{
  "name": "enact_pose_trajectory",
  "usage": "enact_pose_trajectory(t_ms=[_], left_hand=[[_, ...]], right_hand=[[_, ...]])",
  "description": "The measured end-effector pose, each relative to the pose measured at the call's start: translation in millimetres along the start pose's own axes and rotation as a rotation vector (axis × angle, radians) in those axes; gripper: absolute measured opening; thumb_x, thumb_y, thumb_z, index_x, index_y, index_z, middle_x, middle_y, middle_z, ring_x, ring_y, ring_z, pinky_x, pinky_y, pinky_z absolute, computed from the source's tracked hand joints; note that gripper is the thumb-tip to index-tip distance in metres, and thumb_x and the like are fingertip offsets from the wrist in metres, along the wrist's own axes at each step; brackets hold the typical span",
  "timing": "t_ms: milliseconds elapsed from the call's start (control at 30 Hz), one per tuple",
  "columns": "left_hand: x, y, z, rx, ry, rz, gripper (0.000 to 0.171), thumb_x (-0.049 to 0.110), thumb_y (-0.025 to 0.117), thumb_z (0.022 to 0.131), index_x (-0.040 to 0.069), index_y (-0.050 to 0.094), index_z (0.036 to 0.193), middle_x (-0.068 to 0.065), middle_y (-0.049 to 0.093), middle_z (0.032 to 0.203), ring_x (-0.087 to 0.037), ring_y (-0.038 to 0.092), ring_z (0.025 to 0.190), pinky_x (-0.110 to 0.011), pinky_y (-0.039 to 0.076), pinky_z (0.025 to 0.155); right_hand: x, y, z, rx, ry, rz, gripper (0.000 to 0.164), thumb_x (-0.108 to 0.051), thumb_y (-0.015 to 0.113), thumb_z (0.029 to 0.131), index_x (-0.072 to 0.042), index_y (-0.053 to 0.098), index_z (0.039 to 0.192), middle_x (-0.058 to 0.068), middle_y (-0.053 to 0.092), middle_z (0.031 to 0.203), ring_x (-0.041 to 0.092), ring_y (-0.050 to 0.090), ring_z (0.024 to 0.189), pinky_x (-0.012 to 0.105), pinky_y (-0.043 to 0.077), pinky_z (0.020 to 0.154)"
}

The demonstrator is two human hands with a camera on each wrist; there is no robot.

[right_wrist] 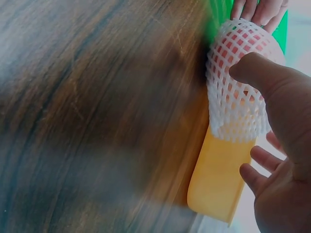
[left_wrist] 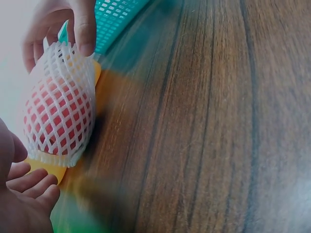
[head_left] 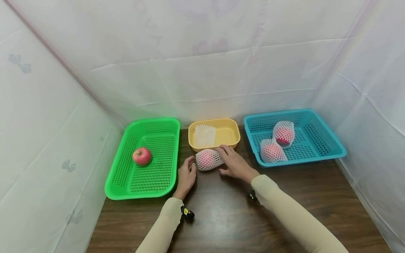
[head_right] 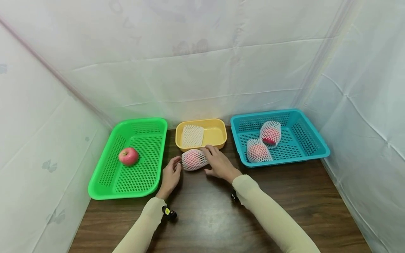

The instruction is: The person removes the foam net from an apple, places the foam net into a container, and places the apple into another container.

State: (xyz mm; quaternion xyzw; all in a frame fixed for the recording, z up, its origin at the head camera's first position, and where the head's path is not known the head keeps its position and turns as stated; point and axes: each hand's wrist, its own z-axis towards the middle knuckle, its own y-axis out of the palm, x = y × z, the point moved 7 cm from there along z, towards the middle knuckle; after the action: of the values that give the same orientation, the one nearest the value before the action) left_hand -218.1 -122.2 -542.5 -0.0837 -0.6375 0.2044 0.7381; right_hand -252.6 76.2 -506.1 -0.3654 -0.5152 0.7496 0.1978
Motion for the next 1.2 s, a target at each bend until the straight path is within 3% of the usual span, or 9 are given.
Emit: enact_pose_trajectory(t_ms=[300,433,700,933,1200], left_hand=[[-4.9,-0.5,4.6,0.033,-0.011,0.123,0.027,0.007,0.054,0.098,0.002,0.064,0.123,-0.013,0.068,0.117,-0.024,0.066,0.104,-0.041,0.054,0.086],[-4.4,0.0,5.9,0.038,-0.020,0.131,0.024,0.007,0.059,0.096,0.004,0.068,0.119,-0.012,0.070,0.112,-0.022,0.068,0.101,-0.039,0.055,0.085],[-2.0,4.8,6.5,-0.008,-0.029,-0.018,0.031,0.008,0.067,0.092,0.005,0.065,0.123,-0.011,0.068,0.117,-0.021,0.066,0.108,-0.029,0.053,0.089],[-1.1,14.1,8.6,-0.074,-0.030,-0.088,0.046,0.009,0.073,0.086,0.005,0.060,0.130,-0.013,0.063,0.126,-0.025,0.060,0.118,-0.034,0.048,0.096],[1.1,27.5,10.2,-0.166,0.008,-0.137,0.068,-0.001,0.078,0.079,0.006,0.049,0.141,-0.018,0.055,0.135,-0.031,0.055,0.123,-0.039,0.046,0.100]], right_hand=[[8,4,-6,-0.018,0.044,-0.009,0.084,-0.029,0.083,0.077,-0.014,0.035,0.144,0.008,0.036,0.142,0.023,0.040,0.127,0.042,0.043,0.102],[12,5,-9,-0.022,0.075,-0.010,0.084,-0.030,0.083,0.077,-0.015,0.035,0.144,0.006,0.036,0.143,0.022,0.039,0.128,0.042,0.042,0.104],[18,1,-15,-0.026,0.106,-0.009,0.085,-0.029,0.083,0.077,-0.014,0.035,0.145,0.007,0.035,0.145,0.024,0.040,0.129,0.042,0.041,0.105],[22,1,-19,-0.038,0.143,-0.004,0.085,-0.029,0.083,0.078,-0.015,0.033,0.146,0.008,0.034,0.146,0.025,0.039,0.129,0.044,0.042,0.104],[22,-1,-22,-0.011,0.125,0.001,0.086,-0.028,0.083,0.078,-0.013,0.033,0.146,0.010,0.035,0.145,0.026,0.041,0.127,0.045,0.043,0.103]])
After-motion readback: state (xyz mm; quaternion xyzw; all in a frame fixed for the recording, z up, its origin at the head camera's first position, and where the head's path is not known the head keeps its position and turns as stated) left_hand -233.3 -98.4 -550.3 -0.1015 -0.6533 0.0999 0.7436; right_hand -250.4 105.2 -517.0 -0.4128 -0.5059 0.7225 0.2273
